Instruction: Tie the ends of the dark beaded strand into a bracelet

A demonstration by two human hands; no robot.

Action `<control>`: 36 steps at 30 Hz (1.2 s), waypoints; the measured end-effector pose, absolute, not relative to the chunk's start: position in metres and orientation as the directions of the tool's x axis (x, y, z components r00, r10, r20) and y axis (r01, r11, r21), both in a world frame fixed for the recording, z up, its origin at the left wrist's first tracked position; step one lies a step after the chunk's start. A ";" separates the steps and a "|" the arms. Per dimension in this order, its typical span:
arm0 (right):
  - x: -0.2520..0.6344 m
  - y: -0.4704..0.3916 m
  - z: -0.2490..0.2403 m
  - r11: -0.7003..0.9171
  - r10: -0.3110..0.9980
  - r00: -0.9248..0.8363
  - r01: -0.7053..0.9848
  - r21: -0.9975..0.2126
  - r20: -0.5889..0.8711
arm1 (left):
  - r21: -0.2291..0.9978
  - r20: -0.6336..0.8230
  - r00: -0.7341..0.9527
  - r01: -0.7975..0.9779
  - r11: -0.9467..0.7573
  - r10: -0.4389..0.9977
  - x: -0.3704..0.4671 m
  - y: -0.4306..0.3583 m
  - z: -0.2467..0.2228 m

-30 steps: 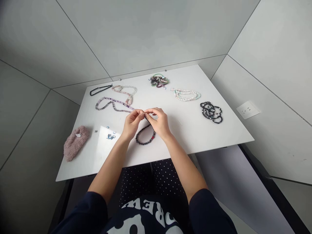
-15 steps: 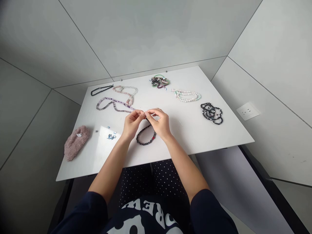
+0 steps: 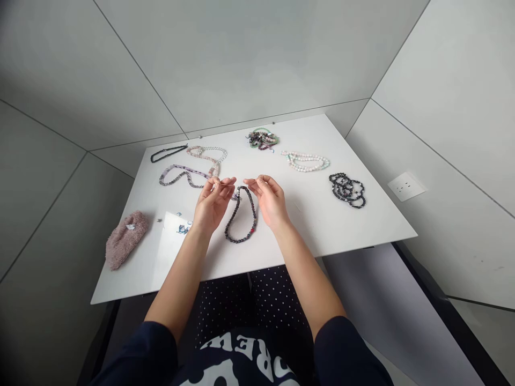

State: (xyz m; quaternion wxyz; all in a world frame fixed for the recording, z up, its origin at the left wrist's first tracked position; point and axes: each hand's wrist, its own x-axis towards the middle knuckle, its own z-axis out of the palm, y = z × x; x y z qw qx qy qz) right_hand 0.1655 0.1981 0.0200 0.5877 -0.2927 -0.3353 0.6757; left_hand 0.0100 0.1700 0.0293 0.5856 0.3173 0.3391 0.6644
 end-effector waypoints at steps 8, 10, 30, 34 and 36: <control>0.167 0.199 0.019 -0.017 0.993 -0.107 -0.584 -0.812 0.056 | 0.808 0.071 -0.236 -0.556 -0.195 0.969 0.007 0.172 0.032; 0.169 0.202 0.018 0.021 0.996 -0.057 -0.552 -0.834 0.063 | 0.821 0.097 -0.262 -0.524 -0.226 0.960 0.005 0.173 0.032; 0.175 0.210 0.005 0.226 0.973 0.106 -0.295 -0.928 0.203 | 0.917 0.152 -0.247 -0.326 -0.229 0.957 0.000 0.175 0.028; 0.171 0.204 0.012 0.262 0.964 0.032 -0.226 -0.938 0.262 | 0.922 0.154 -0.118 -0.341 -0.186 0.981 0.006 0.171 0.028; 0.169 0.201 0.015 0.269 0.960 -0.022 -0.188 -0.945 0.278 | 0.936 0.142 -0.060 -0.318 -0.154 0.988 0.009 0.169 0.028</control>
